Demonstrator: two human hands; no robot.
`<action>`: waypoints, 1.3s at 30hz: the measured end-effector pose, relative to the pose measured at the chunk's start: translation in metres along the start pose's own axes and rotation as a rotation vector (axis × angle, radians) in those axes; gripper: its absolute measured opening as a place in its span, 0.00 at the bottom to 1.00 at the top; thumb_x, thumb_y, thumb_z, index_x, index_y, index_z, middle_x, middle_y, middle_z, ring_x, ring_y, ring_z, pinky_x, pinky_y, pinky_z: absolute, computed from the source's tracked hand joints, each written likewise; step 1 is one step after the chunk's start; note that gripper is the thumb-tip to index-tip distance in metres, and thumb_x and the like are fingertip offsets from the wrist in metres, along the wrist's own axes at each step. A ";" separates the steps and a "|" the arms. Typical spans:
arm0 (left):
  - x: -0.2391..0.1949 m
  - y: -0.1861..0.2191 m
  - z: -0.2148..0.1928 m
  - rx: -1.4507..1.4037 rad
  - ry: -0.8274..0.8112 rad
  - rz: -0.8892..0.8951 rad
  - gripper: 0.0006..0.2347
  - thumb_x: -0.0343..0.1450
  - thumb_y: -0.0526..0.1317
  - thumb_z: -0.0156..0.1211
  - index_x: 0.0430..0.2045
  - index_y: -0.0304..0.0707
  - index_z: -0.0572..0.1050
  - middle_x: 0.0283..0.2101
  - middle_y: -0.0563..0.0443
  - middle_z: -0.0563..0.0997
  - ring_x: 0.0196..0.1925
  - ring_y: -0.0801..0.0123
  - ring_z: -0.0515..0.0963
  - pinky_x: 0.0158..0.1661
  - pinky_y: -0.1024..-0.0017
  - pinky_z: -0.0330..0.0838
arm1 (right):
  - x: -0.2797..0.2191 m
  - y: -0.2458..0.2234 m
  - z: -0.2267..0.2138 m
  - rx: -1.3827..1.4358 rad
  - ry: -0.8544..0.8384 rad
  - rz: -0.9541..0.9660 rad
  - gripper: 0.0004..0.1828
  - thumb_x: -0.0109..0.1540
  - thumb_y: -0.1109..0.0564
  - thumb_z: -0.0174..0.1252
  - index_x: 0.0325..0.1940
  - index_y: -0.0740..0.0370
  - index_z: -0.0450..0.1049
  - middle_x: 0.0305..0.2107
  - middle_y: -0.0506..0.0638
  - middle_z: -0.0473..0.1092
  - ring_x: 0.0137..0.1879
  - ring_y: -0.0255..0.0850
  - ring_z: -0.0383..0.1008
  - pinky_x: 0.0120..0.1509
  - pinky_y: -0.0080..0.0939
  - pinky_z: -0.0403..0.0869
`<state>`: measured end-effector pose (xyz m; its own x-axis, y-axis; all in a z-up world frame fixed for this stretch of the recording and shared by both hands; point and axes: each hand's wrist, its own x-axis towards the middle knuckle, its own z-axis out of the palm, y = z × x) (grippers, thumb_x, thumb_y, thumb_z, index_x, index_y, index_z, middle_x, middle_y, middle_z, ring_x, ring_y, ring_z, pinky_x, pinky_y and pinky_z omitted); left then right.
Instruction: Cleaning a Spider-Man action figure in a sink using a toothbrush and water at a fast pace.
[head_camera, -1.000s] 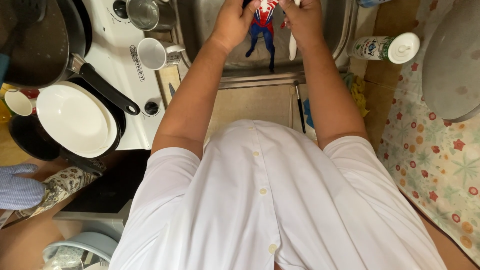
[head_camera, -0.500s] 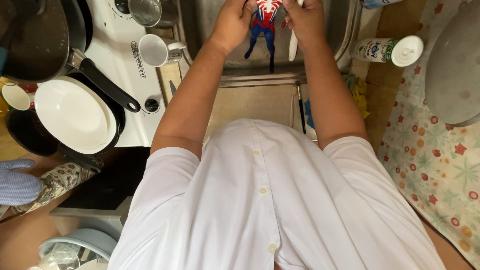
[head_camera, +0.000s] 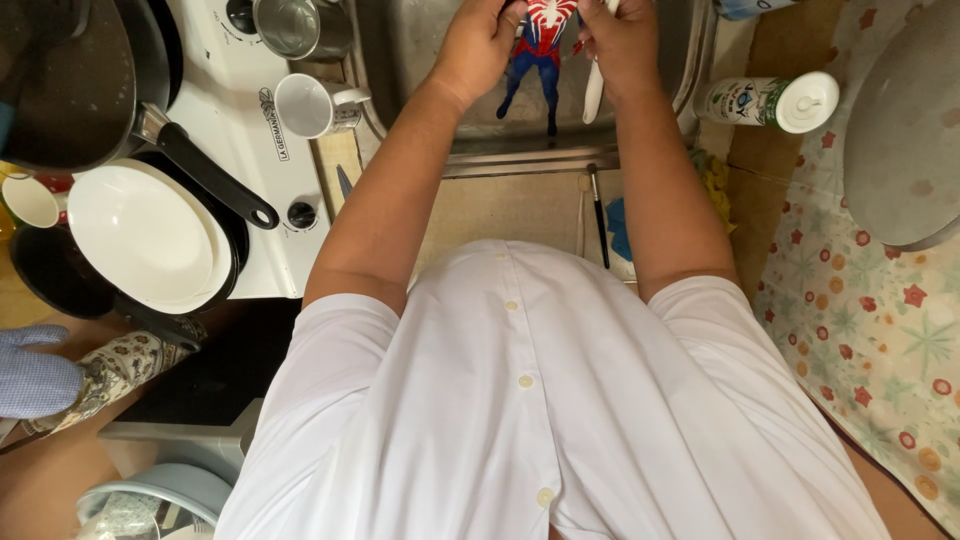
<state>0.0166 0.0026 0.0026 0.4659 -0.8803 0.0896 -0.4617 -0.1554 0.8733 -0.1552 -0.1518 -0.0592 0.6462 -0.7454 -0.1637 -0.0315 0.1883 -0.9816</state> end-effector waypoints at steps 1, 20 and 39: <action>0.000 0.004 0.000 -0.002 -0.012 -0.008 0.07 0.78 0.41 0.48 0.44 0.40 0.73 0.39 0.46 0.79 0.40 0.60 0.76 0.39 0.64 0.68 | -0.001 0.000 -0.002 -0.003 0.005 0.014 0.04 0.69 0.55 0.65 0.41 0.53 0.77 0.26 0.45 0.71 0.29 0.33 0.73 0.29 0.32 0.66; -0.012 0.027 0.051 -0.412 -0.013 -0.133 0.20 0.74 0.44 0.68 0.60 0.48 0.68 0.55 0.51 0.80 0.58 0.66 0.79 0.57 0.70 0.75 | -0.044 -0.010 0.017 -0.009 0.250 -0.412 0.15 0.61 0.69 0.70 0.50 0.59 0.79 0.39 0.51 0.79 0.46 0.39 0.76 0.49 0.43 0.77; -0.011 -0.005 0.069 -0.802 0.179 -0.454 0.12 0.69 0.44 0.67 0.42 0.45 0.74 0.37 0.52 0.83 0.39 0.70 0.82 0.43 0.70 0.80 | -0.065 -0.015 0.014 0.092 0.038 -0.143 0.17 0.71 0.56 0.57 0.63 0.59 0.70 0.44 0.52 0.77 0.43 0.35 0.75 0.39 0.34 0.73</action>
<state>-0.0384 -0.0176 -0.0361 0.6138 -0.7190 -0.3261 0.4197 -0.0527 0.9061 -0.1859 -0.0972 -0.0323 0.6100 -0.7919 -0.0285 0.1294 0.1350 -0.9824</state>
